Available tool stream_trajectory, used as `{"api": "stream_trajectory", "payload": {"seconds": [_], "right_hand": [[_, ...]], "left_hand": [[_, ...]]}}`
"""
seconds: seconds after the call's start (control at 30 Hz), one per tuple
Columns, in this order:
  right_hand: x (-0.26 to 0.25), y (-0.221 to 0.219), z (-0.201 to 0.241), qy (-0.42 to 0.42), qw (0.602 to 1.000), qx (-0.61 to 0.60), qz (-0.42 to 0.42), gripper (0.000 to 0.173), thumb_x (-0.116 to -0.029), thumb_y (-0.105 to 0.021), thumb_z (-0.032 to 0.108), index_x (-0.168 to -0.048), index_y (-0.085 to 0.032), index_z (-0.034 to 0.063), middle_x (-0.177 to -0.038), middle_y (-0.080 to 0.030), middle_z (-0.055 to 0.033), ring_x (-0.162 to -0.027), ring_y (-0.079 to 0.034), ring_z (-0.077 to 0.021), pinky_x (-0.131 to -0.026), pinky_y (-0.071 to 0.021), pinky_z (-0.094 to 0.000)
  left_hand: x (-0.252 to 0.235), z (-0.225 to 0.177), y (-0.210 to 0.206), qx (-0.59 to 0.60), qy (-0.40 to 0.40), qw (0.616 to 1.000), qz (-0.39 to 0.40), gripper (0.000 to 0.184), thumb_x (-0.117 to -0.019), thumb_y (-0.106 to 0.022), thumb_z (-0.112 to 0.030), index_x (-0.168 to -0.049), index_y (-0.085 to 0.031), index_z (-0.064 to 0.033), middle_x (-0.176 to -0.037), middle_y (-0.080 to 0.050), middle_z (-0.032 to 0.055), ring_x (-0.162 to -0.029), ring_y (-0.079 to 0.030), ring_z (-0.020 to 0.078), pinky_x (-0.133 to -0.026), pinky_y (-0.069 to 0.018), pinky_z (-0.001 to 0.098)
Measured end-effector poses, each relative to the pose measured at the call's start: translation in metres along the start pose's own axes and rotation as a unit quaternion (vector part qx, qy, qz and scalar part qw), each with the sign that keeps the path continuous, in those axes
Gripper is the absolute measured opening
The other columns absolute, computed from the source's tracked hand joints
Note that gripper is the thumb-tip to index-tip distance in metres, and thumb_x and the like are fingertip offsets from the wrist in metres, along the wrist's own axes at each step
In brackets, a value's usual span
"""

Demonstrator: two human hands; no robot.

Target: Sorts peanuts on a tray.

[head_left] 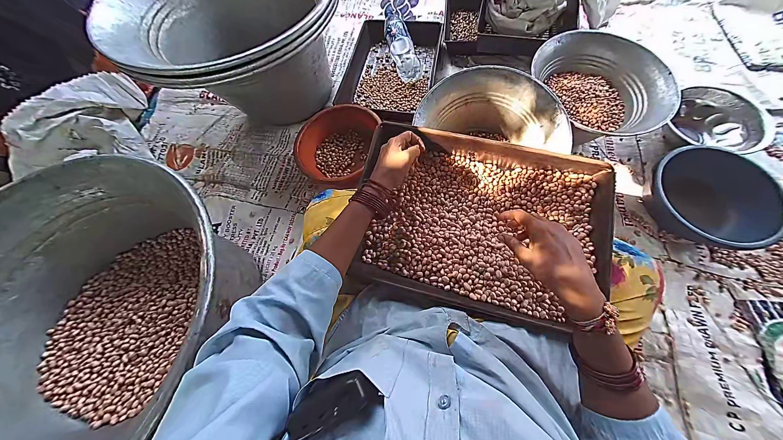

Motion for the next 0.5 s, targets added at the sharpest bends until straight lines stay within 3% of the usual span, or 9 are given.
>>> {"api": "stream_trajectory", "payload": {"seconds": [0.03, 0.1, 0.13, 0.2, 0.33, 0.5], "right_hand": [[0.001, 0.004, -0.005, -0.007, 1.0, -0.005, -0.005, 0.031, -0.097, -0.071, 0.02, -0.128, -0.07, 0.0162, -0.108, -0.074, -0.0144, -0.093, -0.072, -0.0367, -0.077, -0.0532, -0.0626], [0.001, 0.01, -0.013, -0.019, 1.0, -0.016, -0.014, 0.029, -0.0968, -0.069, 0.015, -0.126, -0.071, 0.0165, -0.105, -0.075, -0.0119, -0.092, -0.071, -0.0357, -0.077, -0.0528, -0.0636], [0.001, 0.013, -0.016, -0.023, 0.999, -0.016, -0.02, 0.027, -0.0971, -0.069, 0.015, -0.124, -0.071, 0.0164, -0.102, -0.075, -0.0102, -0.089, -0.071, -0.0344, -0.076, -0.0527, -0.0631], [0.0, 0.018, -0.02, -0.042, 0.999, -0.012, -0.021, 0.025, -0.0988, -0.068, 0.018, -0.124, -0.07, 0.0174, -0.099, -0.075, -0.008, -0.085, -0.071, -0.0317, -0.074, -0.0532, -0.0613], [-0.003, 0.022, -0.023, -0.075, 0.997, -0.004, -0.02, 0.023, -0.0986, -0.071, 0.024, -0.121, -0.072, 0.0177, -0.092, -0.073, -0.0088, -0.079, -0.069, -0.0298, -0.07, -0.0523, -0.057], [-0.019, 0.009, -0.007, -0.061, 0.998, 0.002, 0.002, 0.01, -0.0986, -0.069, 0.017, -0.106, -0.076, 0.0155, -0.09, -0.074, -0.0111, -0.084, -0.07, -0.0332, -0.072, -0.0534, -0.0589]], "left_hand": [[-0.001, -0.003, -0.003, 0.022, -0.004, 1.0, -0.002, 0.022, -0.0984, -0.049, -0.008, -0.112, -0.064, -0.0011, -0.08, -0.061, 0.0061, -0.061, -0.052, 0.0101, -0.058, -0.0449, 0.0301], [-0.002, -0.018, -0.011, -0.025, -0.023, 0.999, 0.006, 0.02, -0.0965, -0.055, -0.006, -0.111, -0.069, -0.0022, -0.09, -0.068, 0.0079, -0.074, -0.06, 0.0139, -0.072, -0.05, 0.036], [-0.003, -0.026, -0.015, -0.087, -0.036, 0.996, 0.006, 0.018, -0.0972, -0.06, -0.007, -0.11, -0.072, -0.0034, -0.094, -0.072, 0.0104, -0.081, -0.067, 0.0193, -0.08, -0.0538, 0.0424], [-0.007, -0.033, -0.027, -0.19, -0.048, 0.98, 0.019, 0.02, -0.0984, -0.062, -0.01, -0.113, -0.073, -0.0027, -0.104, -0.074, 0.0192, -0.099, -0.071, 0.0358, -0.092, -0.0531, 0.0579], [-0.012, -0.029, -0.046, -0.292, -0.03, 0.955, 0.045, 0.021, -0.0964, -0.062, -0.009, -0.114, -0.073, -0.0043, -0.115, -0.071, 0.0228, -0.112, -0.067, 0.0425, -0.094, -0.0516, 0.0635], [-0.016, -0.022, -0.048, -0.285, -0.036, 0.957, 0.043, 0.023, -0.0959, -0.061, -0.008, -0.115, -0.073, -0.0037, -0.114, -0.071, 0.023, -0.113, -0.067, 0.0425, -0.095, -0.0512, 0.0634]]}}
Point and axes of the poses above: each hand's wrist, its own x-axis away from the middle knuckle, its own y-axis out of the back of the hand, z = x × y, the point moved 8 cm from there along -x, towards the middle knuckle
